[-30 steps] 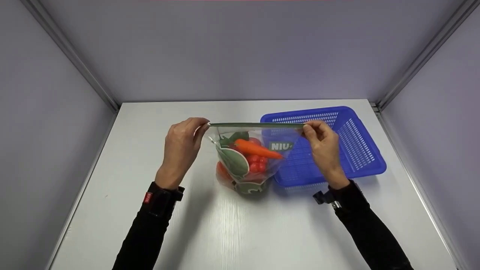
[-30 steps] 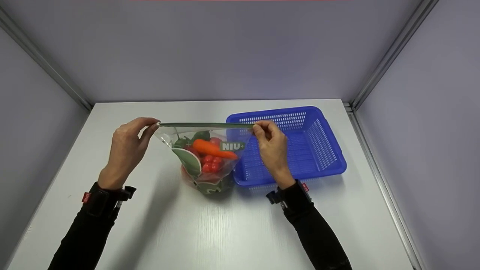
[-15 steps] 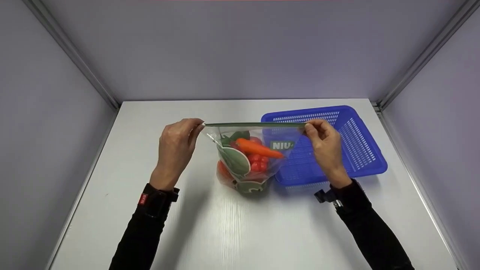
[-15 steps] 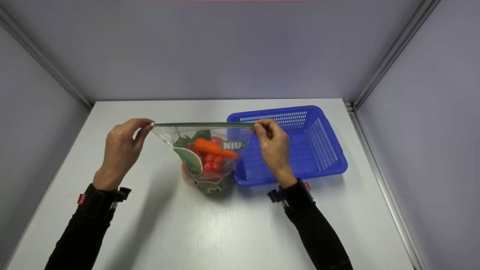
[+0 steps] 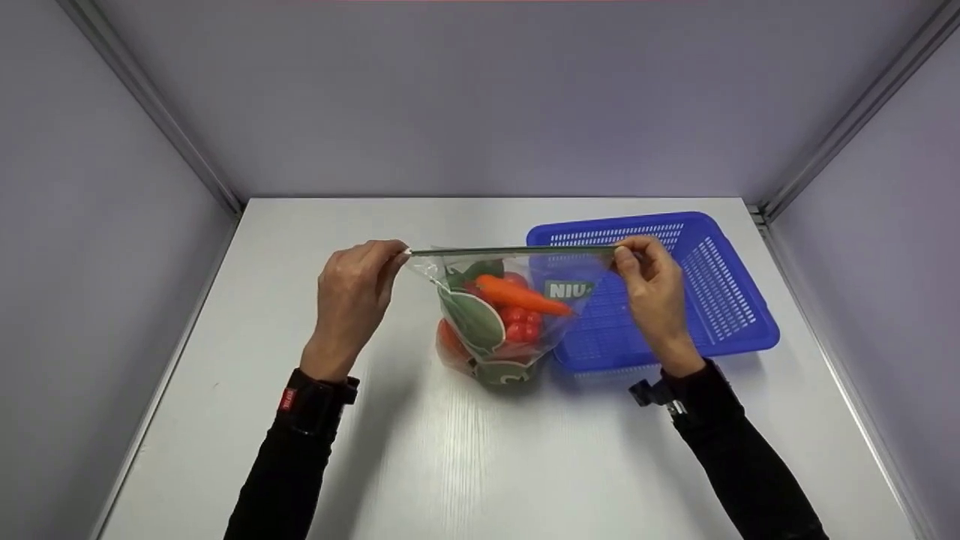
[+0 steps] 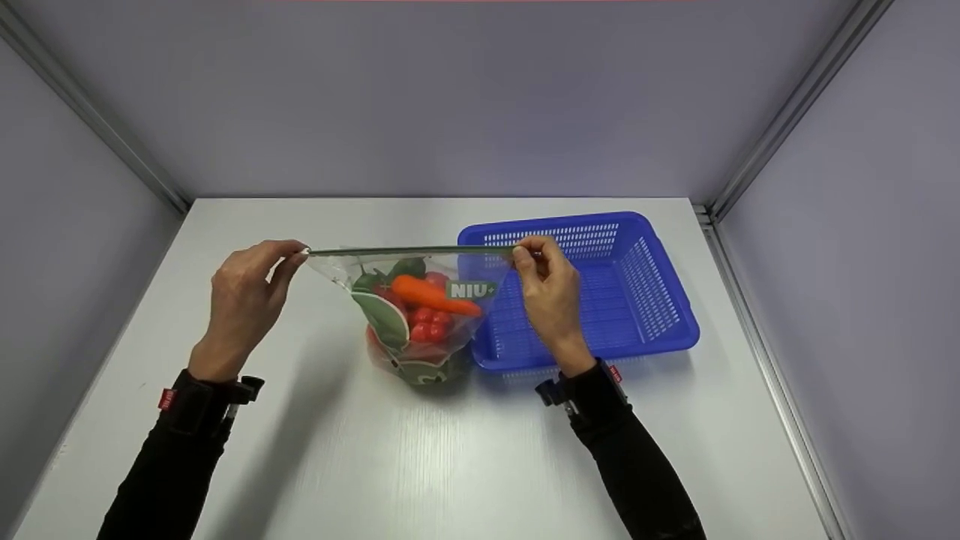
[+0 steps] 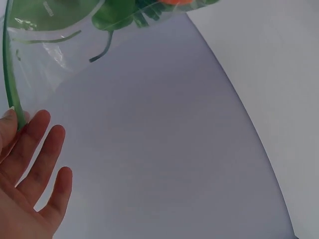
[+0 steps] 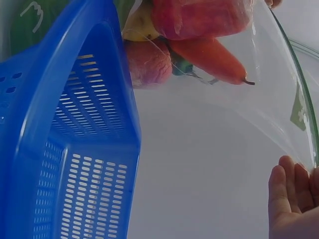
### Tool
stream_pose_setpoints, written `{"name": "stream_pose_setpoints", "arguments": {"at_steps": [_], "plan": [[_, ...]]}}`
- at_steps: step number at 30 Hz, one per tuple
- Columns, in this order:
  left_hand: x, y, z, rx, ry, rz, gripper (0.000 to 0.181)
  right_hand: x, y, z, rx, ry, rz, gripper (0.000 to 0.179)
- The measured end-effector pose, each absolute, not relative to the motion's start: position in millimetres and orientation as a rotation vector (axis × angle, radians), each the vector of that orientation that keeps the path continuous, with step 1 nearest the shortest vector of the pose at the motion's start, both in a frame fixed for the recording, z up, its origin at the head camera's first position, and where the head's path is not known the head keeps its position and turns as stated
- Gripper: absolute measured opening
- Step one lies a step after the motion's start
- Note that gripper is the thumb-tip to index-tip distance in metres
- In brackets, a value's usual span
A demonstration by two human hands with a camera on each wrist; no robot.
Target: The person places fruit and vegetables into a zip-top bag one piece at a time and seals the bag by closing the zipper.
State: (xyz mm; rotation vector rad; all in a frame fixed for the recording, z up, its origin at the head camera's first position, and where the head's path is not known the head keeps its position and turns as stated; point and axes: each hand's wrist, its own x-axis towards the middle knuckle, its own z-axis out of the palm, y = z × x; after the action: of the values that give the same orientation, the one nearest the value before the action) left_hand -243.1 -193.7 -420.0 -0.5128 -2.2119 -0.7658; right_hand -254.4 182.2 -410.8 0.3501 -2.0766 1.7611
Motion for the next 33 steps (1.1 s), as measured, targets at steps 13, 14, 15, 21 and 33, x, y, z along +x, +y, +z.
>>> {"name": "stream_pose_setpoints", "arguments": {"at_steps": [13, 14, 15, 21, 33], "plan": [[-258.0, -182.3, -492.1, -0.63, -2.61, -1.957, 0.135, -236.9, 168.0, -432.7, 0.402, -2.605, 1.921, 0.092], [-261.1, -179.1, -498.6, -0.632, -2.616, -1.988, 0.131, -236.5, 163.6, -435.5, 0.426, -2.659, 1.903, 0.097], [-264.0, -175.9, -504.3, -0.618, -2.615, -2.027, 0.128, -236.3, 159.0, -438.0, 0.461, -2.703, 1.888, 0.098], [-275.3, -161.7, -523.1, -0.435, -2.46, -2.172, 0.108, -233.7, 135.8, -444.3, 0.542, -2.775, 1.818, 0.072], [-245.7, -158.1, -517.0, -0.019, -2.564, -1.867, 0.089, -244.9, 113.8, -443.1, 0.383, -2.659, 1.903, 0.058]]}}
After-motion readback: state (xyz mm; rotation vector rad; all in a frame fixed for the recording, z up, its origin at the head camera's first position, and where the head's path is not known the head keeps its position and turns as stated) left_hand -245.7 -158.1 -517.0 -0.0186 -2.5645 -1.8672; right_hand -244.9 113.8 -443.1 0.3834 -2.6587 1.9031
